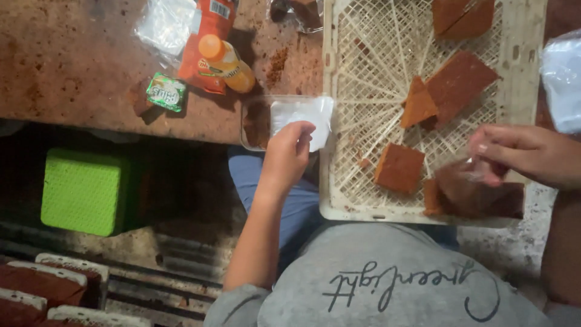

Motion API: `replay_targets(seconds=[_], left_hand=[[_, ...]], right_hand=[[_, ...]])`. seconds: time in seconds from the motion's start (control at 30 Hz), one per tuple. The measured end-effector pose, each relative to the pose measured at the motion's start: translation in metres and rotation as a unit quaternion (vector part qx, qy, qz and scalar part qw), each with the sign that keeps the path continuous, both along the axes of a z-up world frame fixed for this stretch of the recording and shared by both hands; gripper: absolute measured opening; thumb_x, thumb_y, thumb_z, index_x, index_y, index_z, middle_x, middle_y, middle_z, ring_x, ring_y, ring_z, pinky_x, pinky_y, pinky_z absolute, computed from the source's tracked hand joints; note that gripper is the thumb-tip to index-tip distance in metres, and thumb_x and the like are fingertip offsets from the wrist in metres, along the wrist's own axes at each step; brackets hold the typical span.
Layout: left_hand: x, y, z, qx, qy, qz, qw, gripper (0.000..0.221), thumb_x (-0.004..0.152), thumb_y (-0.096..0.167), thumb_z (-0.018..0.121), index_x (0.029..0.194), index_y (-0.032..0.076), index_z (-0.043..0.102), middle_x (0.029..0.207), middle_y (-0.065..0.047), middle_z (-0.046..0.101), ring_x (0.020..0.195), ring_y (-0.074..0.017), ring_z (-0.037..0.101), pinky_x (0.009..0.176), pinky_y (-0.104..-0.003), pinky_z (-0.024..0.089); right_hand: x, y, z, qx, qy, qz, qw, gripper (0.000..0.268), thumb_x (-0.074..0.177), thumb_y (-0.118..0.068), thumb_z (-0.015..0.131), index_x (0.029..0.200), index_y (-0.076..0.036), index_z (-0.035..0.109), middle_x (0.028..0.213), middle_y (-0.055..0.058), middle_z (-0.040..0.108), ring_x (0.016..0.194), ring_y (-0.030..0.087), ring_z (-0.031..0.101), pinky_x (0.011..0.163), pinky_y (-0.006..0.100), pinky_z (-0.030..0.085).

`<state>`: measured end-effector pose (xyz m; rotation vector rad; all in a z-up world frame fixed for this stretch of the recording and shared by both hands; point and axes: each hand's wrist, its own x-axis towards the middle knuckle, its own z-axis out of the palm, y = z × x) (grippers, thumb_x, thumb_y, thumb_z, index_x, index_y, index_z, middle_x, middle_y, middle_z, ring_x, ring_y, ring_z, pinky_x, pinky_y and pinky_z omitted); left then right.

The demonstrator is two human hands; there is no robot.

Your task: Packaging pre-cut brown food items into individual plastic bags on a production table.

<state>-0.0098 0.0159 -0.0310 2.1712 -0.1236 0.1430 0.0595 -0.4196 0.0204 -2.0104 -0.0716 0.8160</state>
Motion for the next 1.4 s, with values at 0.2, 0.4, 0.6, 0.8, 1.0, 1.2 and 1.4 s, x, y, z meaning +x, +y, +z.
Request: replay_targets(seconds=[0.2, 0.4, 0.6, 0.8, 1.0, 1.2, 1.4], left_hand=[[0.002, -0.013, 0.022, 0.005, 0.121, -0.029, 0.992, 0.027, 0.101, 0.019, 0.057, 0.121, 0.002, 0.051, 0.116, -0.021, 0.066, 0.108, -0.0348, 0.065, 0.083, -0.043, 0.053], [0.012, -0.005, -0.017, 0.101, 0.046, -0.028, 0.993, 0.022, 0.091, 0.009, 0.055, 0.112, 0.012, 0.057, 0.094, -0.010, 0.061, 0.087, -0.0316, 0.064, 0.074, -0.043, 0.052], [0.006, -0.012, -0.006, 0.079, 0.048, -0.024, 0.995, 0.005, 0.103, 0.017, 0.053, 0.099, 0.013, 0.052, 0.083, -0.013, 0.059, 0.081, -0.0375, 0.062, 0.073, -0.048, 0.049], [0.001, -0.012, -0.006, 0.057, 0.078, -0.015, 0.995, 0.023, 0.096, 0.001, 0.051, 0.114, 0.005, 0.064, 0.103, -0.016, 0.063, 0.097, -0.0360, 0.063, 0.081, -0.045, 0.049], [-0.005, -0.009, -0.007, 0.069, -0.054, 0.036, 0.996, 0.018, 0.093, 0.002, 0.064, 0.110, 0.008, 0.068, 0.099, -0.009, 0.068, 0.093, -0.0291, 0.065, 0.077, -0.040, 0.052], [0.006, -0.048, 0.084, -0.006, 0.156, -0.098, 0.983, 0.066, 0.083, -0.004, 0.058, 0.147, 0.010, 0.052, 0.156, -0.007, 0.051, 0.089, -0.0162, 0.060, 0.077, -0.033, 0.051], [-0.018, -0.091, 0.057, 0.034, -0.153, -0.153, 0.976, 0.047, 0.104, -0.003, 0.057, 0.149, 0.002, 0.043, 0.149, -0.021, 0.058, 0.122, -0.0395, 0.068, 0.089, -0.047, 0.063]], right_hand=[[-0.040, 0.121, 0.073, 0.016, -0.175, -0.181, 0.968, 0.033, 0.108, -0.001, 0.041, 0.139, -0.013, 0.044, 0.145, 0.019, 0.055, 0.129, 0.034, 0.058, 0.111, 0.051, 0.050], [-0.070, 0.093, -0.083, -0.237, -0.256, 0.109, 0.931, 0.056, 0.082, -0.032, 0.074, 0.128, -0.012, 0.049, 0.135, 0.007, 0.051, 0.131, 0.028, 0.048, 0.112, 0.050, 0.038], [-0.053, 0.118, -0.024, 0.038, -0.206, -0.207, 0.956, 0.047, 0.087, -0.007, 0.070, 0.127, -0.013, 0.045, 0.118, 0.012, 0.053, 0.105, 0.030, 0.061, 0.084, 0.040, 0.052], [-0.034, 0.128, -0.012, 0.316, 0.101, -0.466, 0.820, 0.007, 0.102, -0.020, 0.059, 0.104, -0.022, 0.053, 0.117, 0.002, 0.062, 0.090, 0.017, 0.054, 0.065, 0.024, 0.042], [-0.049, 0.129, 0.009, 0.264, 0.007, -0.383, 0.885, 0.026, 0.101, -0.002, 0.056, 0.122, -0.016, 0.053, 0.124, 0.008, 0.049, 0.098, 0.023, 0.060, 0.082, 0.032, 0.060], [-0.069, 0.152, 0.043, 0.061, -0.328, 0.023, 0.942, 0.047, 0.084, 0.009, 0.062, 0.127, -0.010, 0.064, 0.130, 0.014, 0.061, 0.116, 0.026, 0.063, 0.099, 0.037, 0.059], [-0.055, 0.131, -0.037, -0.173, -0.270, 0.124, 0.939, 0.034, 0.086, -0.025, 0.055, 0.119, -0.016, 0.054, 0.111, 0.019, 0.066, 0.083, 0.039, 0.068, 0.069, 0.050, 0.051]])
